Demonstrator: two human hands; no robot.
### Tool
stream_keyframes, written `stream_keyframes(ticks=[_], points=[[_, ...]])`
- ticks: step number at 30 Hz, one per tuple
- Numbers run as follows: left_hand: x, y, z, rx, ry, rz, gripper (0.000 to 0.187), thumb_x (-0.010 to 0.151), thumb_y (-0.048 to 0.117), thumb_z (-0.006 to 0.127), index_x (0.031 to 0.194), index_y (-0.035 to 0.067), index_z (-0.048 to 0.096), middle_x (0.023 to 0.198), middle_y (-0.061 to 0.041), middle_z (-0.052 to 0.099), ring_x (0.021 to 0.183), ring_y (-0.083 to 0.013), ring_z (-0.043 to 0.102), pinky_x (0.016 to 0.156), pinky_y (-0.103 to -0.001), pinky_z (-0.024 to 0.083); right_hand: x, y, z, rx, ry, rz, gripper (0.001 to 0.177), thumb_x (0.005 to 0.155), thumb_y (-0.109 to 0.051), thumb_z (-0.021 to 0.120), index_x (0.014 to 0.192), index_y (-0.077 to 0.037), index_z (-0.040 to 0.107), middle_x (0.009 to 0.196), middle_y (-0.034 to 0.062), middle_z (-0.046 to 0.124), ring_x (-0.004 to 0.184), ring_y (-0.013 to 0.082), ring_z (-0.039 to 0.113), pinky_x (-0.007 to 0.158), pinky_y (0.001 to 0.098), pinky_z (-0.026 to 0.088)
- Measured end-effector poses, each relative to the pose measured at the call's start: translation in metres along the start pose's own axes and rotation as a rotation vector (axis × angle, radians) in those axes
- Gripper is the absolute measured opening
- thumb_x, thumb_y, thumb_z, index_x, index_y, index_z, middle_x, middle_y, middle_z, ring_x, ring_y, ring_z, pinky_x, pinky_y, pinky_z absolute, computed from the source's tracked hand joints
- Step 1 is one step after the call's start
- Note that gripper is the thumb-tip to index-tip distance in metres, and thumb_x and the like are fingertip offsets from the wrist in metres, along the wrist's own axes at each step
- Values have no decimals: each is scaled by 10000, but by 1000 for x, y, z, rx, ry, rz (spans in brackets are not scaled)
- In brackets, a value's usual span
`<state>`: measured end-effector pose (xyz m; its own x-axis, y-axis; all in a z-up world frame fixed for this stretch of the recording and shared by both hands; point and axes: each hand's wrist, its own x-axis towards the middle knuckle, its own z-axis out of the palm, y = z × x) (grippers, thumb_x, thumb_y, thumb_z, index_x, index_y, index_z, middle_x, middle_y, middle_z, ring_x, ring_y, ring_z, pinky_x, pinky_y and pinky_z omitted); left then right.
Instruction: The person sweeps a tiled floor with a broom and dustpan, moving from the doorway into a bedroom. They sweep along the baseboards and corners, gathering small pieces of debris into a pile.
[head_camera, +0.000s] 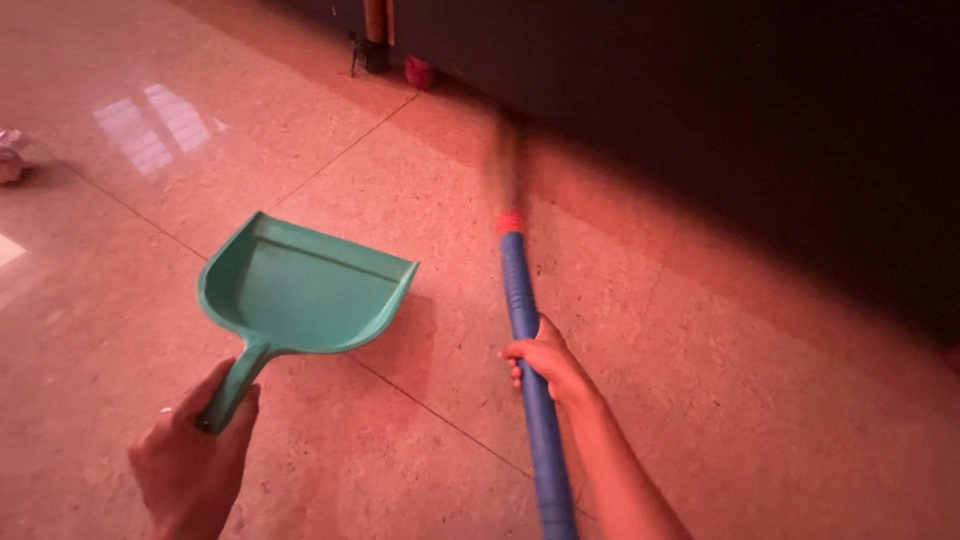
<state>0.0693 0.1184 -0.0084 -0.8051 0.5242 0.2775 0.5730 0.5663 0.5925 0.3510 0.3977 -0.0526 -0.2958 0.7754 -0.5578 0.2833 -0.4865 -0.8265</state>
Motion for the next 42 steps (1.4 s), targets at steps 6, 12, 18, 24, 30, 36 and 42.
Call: stream_keyframes(ticks=[6, 12, 18, 24, 30, 36, 42], points=[[0, 34, 10, -125, -19, 38, 408, 867, 338, 789, 1251, 200, 780, 774, -121, 712, 706, -277, 688, 711, -406, 527, -2, 7, -80, -349, 381, -48, 760, 791, 60, 658, 1464, -182, 402, 743, 122, 629, 510, 191, 584, 430, 371, 509], [1, 36, 29, -124, -92, 67, 399, 872, 323, 770, 1253, 204, 770, 847, -109, 740, 735, -275, 696, 721, -398, 537, 22, 70, -293, -181, 727, -172, 325, 745, 93, 709, 1042, 77, 579, 698, 133, 617, 508, 246, 616, 415, 409, 506], [5, 23, 60, -81, -55, 141, 429, 855, 337, 805, 1265, 215, 774, 864, -111, 727, 782, -261, 717, 739, -381, 553, 35, 114, -439, -100, 996, 19, 178, 726, 69, 752, 739, 81, 574, 645, 176, 616, 501, 295, 609, 448, 468, 503], [11, 20, 79, -52, -54, 135, 374, 860, 298, 838, 1213, 184, 789, 863, -63, 765, 783, -143, 744, 793, -286, 570, 93, 78, -473, -477, 1076, 251, 273, 608, 116, 836, 799, 142, 642, 664, 205, 655, 537, 329, 663, 524, 488, 563], [16, 22, 85, -159, -103, 70, 401, 856, 195, 841, 1242, 115, 768, 848, -66, 774, 768, -106, 750, 800, -239, 578, 175, 37, -439, -263, 883, 42, 405, 664, 161, 691, 1034, 145, 525, 635, 224, 554, 491, 362, 586, 450, 585, 528], [17, 27, 89, -112, -132, 9, 460, 837, 177, 859, 1288, 131, 780, 818, -80, 774, 764, -109, 752, 839, -266, 582, 195, -17, -351, -358, 753, -29, 529, 718, 113, 697, 1208, 57, 503, 745, 183, 623, 537, 289, 635, 452, 482, 553], [21, 26, 84, -104, -116, -9, 432, 824, 200, 860, 1249, 167, 794, 886, -56, 778, 735, -96, 739, 817, -272, 570, 160, -66, -245, -759, 699, 60, 679, 776, 62, 689, 1391, -104, 451, 789, 193, 703, 591, 290, 689, 520, 439, 575]])
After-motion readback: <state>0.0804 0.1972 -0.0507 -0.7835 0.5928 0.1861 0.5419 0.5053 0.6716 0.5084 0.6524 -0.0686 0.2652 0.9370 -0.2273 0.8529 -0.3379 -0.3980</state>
